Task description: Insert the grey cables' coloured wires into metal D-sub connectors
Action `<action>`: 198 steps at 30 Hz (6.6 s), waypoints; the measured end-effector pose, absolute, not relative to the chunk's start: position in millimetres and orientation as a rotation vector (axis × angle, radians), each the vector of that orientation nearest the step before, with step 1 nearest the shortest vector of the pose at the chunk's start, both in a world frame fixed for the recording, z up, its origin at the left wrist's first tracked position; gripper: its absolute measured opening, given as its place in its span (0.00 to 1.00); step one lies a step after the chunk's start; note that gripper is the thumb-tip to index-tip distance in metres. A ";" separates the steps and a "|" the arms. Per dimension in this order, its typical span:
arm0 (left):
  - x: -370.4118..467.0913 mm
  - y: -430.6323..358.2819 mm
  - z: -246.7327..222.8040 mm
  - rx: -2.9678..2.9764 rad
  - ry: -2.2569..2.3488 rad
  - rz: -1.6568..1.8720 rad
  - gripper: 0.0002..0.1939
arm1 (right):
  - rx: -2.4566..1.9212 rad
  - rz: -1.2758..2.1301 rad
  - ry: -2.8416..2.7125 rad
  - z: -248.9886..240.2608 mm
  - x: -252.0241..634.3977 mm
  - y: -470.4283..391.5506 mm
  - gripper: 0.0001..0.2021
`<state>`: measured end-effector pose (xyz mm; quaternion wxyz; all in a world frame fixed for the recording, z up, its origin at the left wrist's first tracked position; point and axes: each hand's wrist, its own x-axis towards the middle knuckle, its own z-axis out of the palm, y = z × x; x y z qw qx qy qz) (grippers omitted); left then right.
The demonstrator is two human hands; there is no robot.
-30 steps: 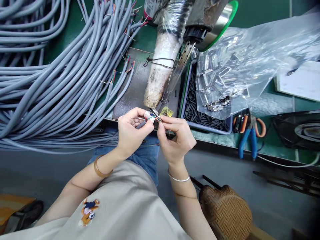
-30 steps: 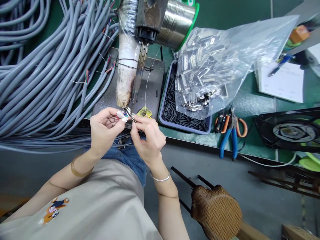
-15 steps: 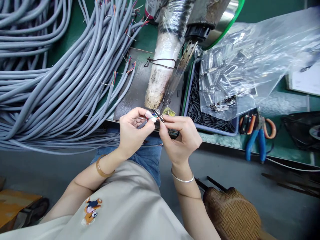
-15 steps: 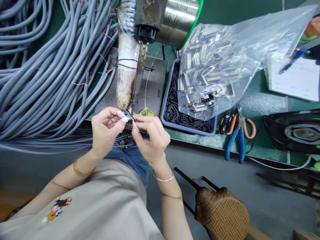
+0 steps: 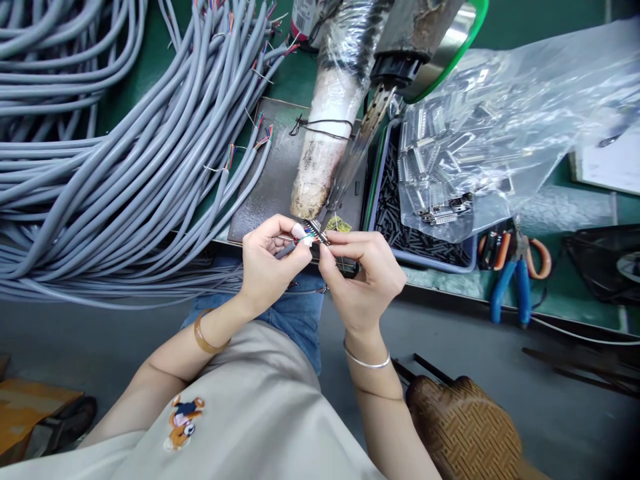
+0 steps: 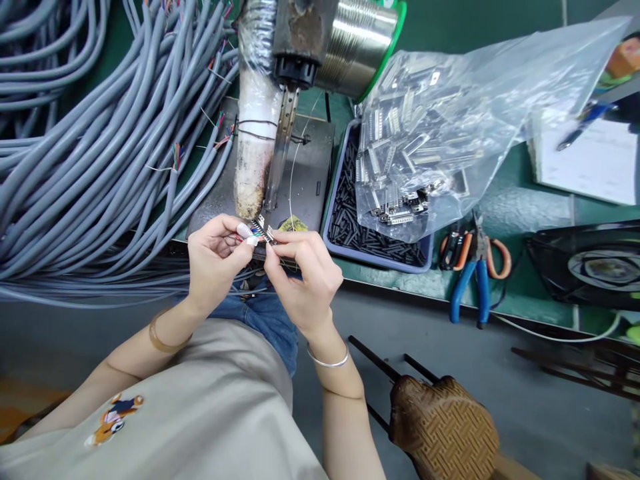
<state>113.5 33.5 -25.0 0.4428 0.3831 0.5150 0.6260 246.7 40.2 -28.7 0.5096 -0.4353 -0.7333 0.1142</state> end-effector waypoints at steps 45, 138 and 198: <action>100.2 27.6 -25.8 0.720 1.057 1.292 0.10 | -1.044 0.098 -1.661 -27.2 264.1 19.1 0.12; 85.0 5.2 -30.3 0.767 0.885 1.161 0.12 | -1.215 0.354 -1.867 -15.0 260.7 -1.5 0.10; 96.7 25.4 -28.5 0.940 1.106 1.308 0.08 | -1.029 0.205 -1.757 -37.8 255.4 26.6 0.09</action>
